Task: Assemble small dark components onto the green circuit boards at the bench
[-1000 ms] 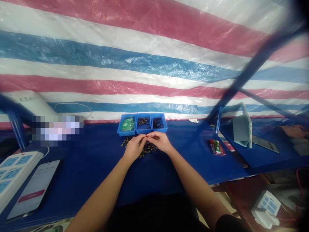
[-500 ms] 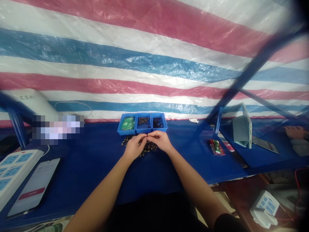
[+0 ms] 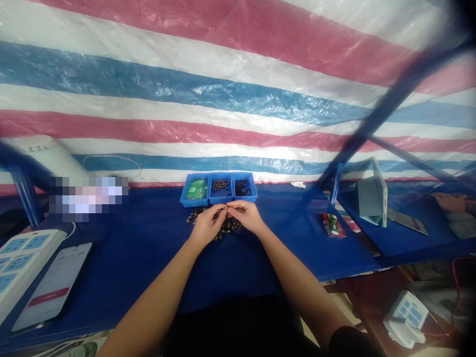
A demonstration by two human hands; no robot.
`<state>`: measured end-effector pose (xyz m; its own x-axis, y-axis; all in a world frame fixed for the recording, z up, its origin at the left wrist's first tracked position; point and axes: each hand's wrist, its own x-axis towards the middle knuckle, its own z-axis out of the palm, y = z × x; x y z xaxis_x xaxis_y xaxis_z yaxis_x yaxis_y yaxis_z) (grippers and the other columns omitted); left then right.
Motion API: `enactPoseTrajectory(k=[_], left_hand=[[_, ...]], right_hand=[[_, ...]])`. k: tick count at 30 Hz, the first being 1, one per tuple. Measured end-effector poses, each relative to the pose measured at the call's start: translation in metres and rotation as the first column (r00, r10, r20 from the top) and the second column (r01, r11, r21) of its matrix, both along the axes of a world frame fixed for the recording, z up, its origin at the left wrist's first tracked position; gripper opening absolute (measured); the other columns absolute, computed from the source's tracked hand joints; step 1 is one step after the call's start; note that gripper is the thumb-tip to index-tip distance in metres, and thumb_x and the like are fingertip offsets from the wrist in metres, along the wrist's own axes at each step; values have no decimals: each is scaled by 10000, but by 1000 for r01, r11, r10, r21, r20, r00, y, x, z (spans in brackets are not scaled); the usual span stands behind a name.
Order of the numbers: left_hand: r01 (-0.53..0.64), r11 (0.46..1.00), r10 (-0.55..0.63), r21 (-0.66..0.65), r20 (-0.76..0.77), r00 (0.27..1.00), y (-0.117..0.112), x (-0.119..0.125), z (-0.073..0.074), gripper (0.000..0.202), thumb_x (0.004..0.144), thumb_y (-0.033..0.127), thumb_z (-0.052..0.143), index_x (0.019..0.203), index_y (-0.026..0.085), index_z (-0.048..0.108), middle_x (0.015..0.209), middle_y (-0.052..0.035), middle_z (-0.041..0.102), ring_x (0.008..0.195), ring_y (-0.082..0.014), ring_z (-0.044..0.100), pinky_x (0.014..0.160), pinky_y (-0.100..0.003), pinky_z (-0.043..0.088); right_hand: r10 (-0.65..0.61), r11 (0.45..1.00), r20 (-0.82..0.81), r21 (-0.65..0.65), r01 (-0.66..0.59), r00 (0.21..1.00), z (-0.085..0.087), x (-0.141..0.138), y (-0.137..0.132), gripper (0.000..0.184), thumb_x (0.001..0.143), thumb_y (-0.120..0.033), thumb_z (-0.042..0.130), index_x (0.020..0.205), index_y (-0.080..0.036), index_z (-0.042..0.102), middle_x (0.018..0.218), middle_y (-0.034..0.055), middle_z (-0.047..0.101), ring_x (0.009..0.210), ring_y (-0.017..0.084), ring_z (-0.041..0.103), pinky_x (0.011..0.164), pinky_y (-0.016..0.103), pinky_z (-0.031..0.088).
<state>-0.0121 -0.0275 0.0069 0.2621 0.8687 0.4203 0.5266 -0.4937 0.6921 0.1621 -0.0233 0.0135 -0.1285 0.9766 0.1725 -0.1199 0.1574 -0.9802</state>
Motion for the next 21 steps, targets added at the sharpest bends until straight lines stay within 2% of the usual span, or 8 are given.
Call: enactPoseTrajectory(k=[4, 8, 16, 21], left_hand=[[-4, 1000, 4, 25, -6, 1000, 0, 0, 1, 305, 925, 397, 491, 1124, 216, 635, 850, -22, 697, 706, -137, 640, 556, -195, 474], [-11, 999, 11, 46, -6, 1000, 1, -1, 1, 298, 918, 393, 507, 1116, 221, 649, 831, -20, 692, 693, -133, 636, 547, -192, 470], [1, 1000, -1, 25, -26, 1000, 1, -1, -1, 310, 914, 397, 514, 1143, 220, 625, 748, 5, 666, 626, -118, 613, 533, -192, 467], [-27, 998, 29, 58, -21, 999, 5, -2, -6, 306, 927, 391, 498, 1133, 232, 659, 976, -38, 723, 782, -154, 673, 628, -222, 528]], right_hand=[[-18, 1000, -12, 22, 18, 1000, 1, 1, 1, 297, 711, -419, 748, 882, -177, 731, 817, 44, 732, 705, 180, 691, 749, 350, 587], [-17, 1000, -32, 2, 17, 999, 0, 1, 2, 315, 686, -422, 764, 889, -186, 720, 837, 40, 728, 743, 187, 692, 765, 354, 584], [-28, 998, 55, 53, 25, 998, 1, 0, 1, 273, 723, -422, 731, 819, -173, 679, 815, 40, 695, 728, 162, 653, 737, 316, 553], [-15, 997, 60, 81, 10, 998, 0, 3, 4, 268, 767, -432, 693, 848, -181, 644, 778, 27, 663, 680, 145, 627, 708, 300, 537]])
